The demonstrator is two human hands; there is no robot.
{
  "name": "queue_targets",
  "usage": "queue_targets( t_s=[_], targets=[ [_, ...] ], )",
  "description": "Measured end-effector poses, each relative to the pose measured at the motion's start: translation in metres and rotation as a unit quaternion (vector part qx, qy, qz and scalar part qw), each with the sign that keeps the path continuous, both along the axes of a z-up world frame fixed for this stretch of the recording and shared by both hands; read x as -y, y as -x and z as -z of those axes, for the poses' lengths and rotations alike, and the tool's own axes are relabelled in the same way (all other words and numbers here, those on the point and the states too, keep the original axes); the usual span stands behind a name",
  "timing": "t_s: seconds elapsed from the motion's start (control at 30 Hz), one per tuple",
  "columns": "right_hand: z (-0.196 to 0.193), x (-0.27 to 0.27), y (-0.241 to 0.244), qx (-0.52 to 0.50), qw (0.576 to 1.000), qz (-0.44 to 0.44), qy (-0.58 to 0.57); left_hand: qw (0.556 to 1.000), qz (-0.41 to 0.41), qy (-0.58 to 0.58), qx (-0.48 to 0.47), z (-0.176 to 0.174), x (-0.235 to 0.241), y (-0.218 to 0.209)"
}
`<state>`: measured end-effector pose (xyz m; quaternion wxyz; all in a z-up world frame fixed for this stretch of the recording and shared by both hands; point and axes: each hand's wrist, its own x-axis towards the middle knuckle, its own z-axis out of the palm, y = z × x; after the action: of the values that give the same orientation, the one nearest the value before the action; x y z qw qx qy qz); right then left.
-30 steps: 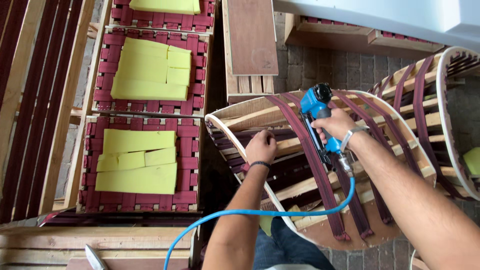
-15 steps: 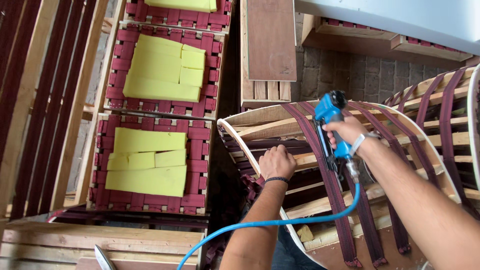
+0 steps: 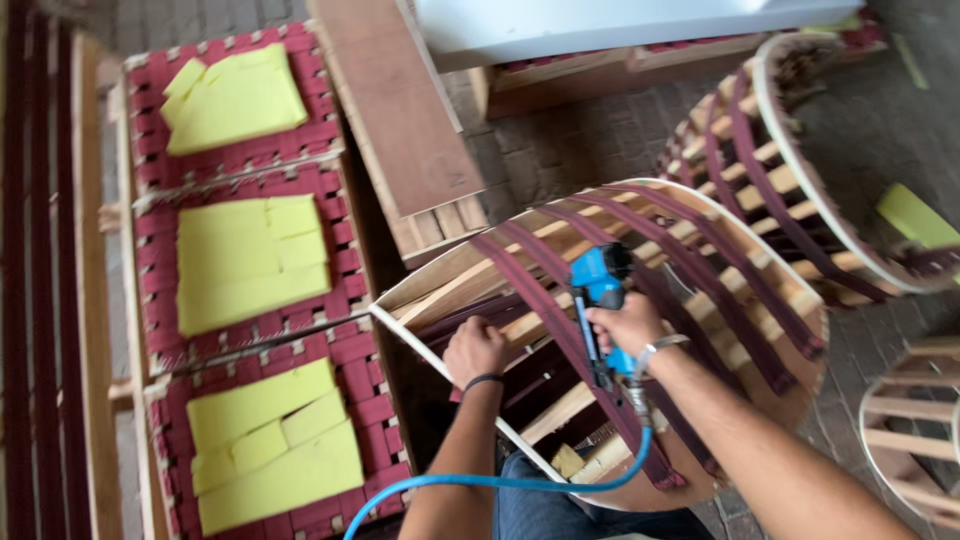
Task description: The person attaches maroon fabric straps to a wooden chair frame using a pneumatic staple gun. They repeatedly position straps across the frame, staple them in place, and trim excess material with scissors. The person also reloads the staple gun from a nearby container during the process.
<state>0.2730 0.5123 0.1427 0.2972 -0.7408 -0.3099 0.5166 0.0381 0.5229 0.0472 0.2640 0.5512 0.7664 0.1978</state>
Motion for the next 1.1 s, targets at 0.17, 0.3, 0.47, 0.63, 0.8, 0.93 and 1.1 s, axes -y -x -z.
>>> queue_targets(
  t_s=[0.17, 0.3, 0.47, 0.63, 0.8, 0.93, 1.1],
  targets=[
    [-0.012, 0.037, 0.006, 0.046, 0.998, 0.033, -0.027, 0.999, -0.008, -0.005, 0.036, 0.003, 0.003, 0.006],
    [-0.028, 0.085, -0.011, 0.015, 0.997, 0.079, -0.009, 0.998, -0.004, -0.015, 0.067, 0.010, 0.008, 0.004],
    [-0.024, 0.113, -0.025, -0.035, 0.991, 0.127, -0.027, 0.982, 0.050, -0.183, 0.019, 0.016, 0.018, -0.004],
    [-0.012, 0.126, -0.035, -0.037, 0.988, 0.147, -0.028, 0.942, 0.140, -0.305, 0.015, 0.006, 0.072, -0.035],
    [-0.010, 0.142, -0.052, -0.041, 0.993, 0.110, -0.030, 0.944, 0.242, -0.216, 0.064, -0.015, 0.147, -0.067],
    [-0.003, 0.161, -0.060, -0.072, 0.992, 0.103, -0.028, 0.958, 0.184, -0.213, 0.060, -0.030, 0.177, -0.074],
    [0.003, 0.193, -0.088, -0.059, 0.995, 0.069, -0.037, 0.958, 0.191, -0.211, 0.021, -0.040, 0.210, -0.096]
  ],
)
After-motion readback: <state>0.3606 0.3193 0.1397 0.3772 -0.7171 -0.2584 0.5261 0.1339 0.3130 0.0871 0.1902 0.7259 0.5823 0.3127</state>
